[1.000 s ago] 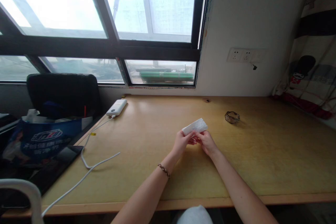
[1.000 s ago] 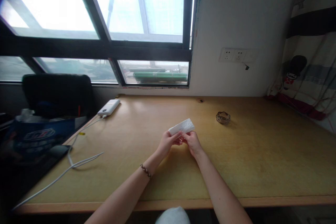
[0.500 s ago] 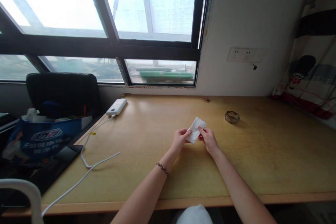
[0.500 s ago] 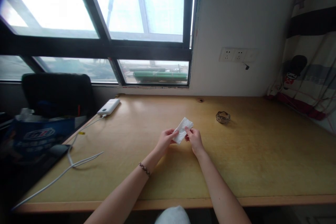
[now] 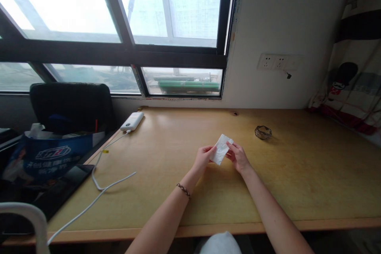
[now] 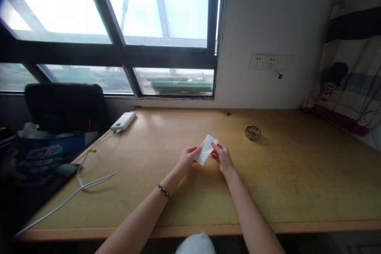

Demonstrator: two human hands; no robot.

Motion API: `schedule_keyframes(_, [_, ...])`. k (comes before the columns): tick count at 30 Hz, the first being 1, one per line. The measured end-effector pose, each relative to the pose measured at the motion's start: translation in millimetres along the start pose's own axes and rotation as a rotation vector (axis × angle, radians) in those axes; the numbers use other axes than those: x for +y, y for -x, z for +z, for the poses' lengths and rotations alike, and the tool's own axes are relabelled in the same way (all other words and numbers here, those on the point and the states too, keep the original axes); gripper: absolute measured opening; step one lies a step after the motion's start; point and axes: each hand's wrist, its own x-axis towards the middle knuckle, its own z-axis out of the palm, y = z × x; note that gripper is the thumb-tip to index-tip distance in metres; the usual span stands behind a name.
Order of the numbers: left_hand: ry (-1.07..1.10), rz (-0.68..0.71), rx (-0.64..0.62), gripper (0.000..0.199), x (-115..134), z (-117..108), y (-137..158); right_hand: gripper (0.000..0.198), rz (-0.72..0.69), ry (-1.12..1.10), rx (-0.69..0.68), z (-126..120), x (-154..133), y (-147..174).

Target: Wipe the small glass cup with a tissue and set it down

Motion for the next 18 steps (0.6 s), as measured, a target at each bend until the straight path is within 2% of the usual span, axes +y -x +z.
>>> schedule_keyframes(4, [-0.169, 0.092, -0.024, 0.041, -2, 2, -1, 0.027, 0.082, -0.074, -0.097, 0, 0, 2])
schedule_keyframes(9, [-0.319, 0.255, -0.013, 0.032, -9, 8, 1, 0.032, 0.053, -0.081, -0.094, 2, 10, 0])
schedule_keyframes(18, [-0.341, 0.244, -0.040, 0.022, -11, 10, 4, 0.048, -0.065, -0.120, 0.122, 2, 18, -8])
